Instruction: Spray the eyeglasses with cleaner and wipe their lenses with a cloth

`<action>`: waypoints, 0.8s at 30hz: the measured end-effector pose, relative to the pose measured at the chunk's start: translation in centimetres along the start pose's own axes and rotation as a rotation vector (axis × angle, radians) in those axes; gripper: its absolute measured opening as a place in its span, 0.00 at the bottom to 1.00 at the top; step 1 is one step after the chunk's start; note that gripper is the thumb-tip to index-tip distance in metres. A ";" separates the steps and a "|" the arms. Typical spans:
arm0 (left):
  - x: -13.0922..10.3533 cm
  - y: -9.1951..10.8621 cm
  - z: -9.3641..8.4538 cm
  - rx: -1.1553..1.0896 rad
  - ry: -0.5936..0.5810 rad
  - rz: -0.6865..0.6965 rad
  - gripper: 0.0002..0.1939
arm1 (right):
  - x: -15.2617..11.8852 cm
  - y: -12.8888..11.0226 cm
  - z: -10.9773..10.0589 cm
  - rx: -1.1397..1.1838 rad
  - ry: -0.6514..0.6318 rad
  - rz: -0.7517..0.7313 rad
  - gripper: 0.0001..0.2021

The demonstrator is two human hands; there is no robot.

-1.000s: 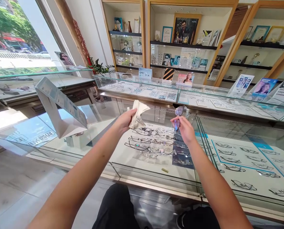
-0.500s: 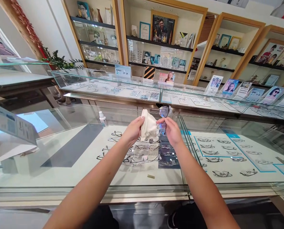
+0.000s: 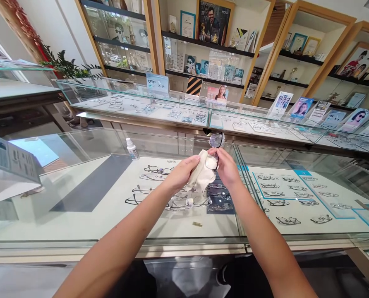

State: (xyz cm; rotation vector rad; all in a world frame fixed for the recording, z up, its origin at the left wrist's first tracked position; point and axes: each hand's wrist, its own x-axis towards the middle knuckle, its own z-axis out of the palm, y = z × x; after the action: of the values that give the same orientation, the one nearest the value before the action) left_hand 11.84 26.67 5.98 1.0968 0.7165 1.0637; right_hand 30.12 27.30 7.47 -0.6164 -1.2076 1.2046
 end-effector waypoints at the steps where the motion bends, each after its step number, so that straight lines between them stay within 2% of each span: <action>1: -0.1 0.0 0.1 0.001 -0.006 -0.006 0.28 | 0.0 0.0 0.1 0.010 -0.006 0.004 0.13; 9: -0.9 0.7 1.1 0.069 -0.082 -0.012 0.35 | -0.5 0.4 0.6 0.036 -0.048 0.074 0.15; 15: -1.0 0.5 1.1 0.001 -0.100 0.000 0.36 | -0.6 0.2 0.8 0.064 -0.055 0.084 0.16; 24: -1.1 0.7 1.1 -0.072 -0.189 -0.029 0.30 | -0.7 0.8 0.7 0.084 -0.034 0.145 0.18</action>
State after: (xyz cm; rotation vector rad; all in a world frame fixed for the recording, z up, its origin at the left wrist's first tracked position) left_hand 12.17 25.37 6.98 1.1046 0.5377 0.9396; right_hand 29.28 26.71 6.70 -0.6317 -1.1501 1.3852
